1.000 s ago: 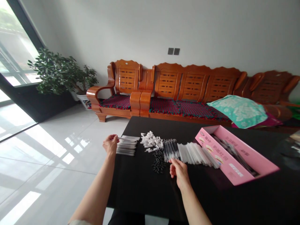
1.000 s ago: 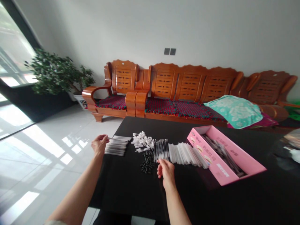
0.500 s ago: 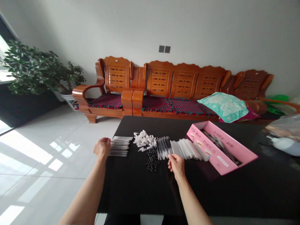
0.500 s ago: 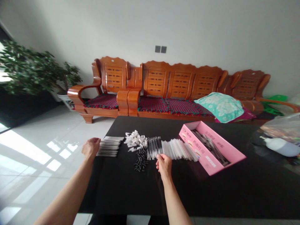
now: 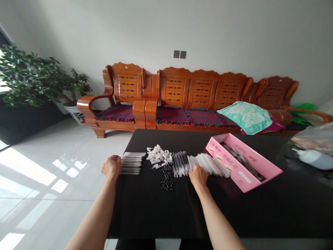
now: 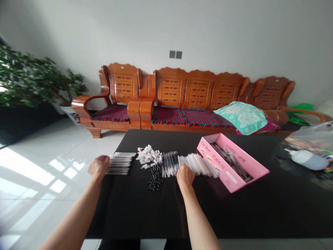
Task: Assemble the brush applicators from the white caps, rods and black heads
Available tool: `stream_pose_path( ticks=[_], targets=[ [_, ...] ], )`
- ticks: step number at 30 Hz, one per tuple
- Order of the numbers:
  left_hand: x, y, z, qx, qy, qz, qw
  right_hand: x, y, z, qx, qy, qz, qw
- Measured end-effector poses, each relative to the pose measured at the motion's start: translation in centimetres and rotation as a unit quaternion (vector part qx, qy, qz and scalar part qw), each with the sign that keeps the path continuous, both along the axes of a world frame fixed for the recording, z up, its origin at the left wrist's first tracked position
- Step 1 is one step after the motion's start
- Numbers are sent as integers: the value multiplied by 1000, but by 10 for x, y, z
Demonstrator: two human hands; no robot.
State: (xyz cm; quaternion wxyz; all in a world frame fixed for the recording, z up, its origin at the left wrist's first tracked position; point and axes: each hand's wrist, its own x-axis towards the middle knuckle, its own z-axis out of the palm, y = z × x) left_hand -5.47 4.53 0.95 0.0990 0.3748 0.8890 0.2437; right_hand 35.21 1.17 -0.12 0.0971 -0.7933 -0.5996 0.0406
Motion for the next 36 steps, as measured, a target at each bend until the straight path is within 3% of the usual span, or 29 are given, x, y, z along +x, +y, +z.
stream_pose_path(
  ticks=[4, 8, 11, 14, 17, 20, 28, 36],
  targets=[
    [10, -8, 6, 44, 17, 10, 999, -1, 7, 4, -20, -6, 0, 1000],
    [30, -17, 7, 134, 43, -18, 990, 1, 9, 4, -20, 44, -26, 998],
    [52, -24, 4, 178, 29, -77, 981, 3, 3, 2, -12, 194, -67, 979],
    [83, -29, 0, 189, 8, -149, 970, 2, -9, -3, 41, 378, -94, 920],
    [121, -35, -2, 182, -8, -218, 959, -3, -22, -12, 141, 451, -90, 877],
    [163, -38, -3, 142, -34, -297, 944, -6, -30, -25, 188, 482, -84, 852],
    [252, -22, 2, 28, 14, -390, 920, -6, -33, -43, 236, 446, -22, 863],
    [282, -4, 0, -41, 83, -398, 913, -6, -33, -48, 243, 451, -9, 859]
  ],
)
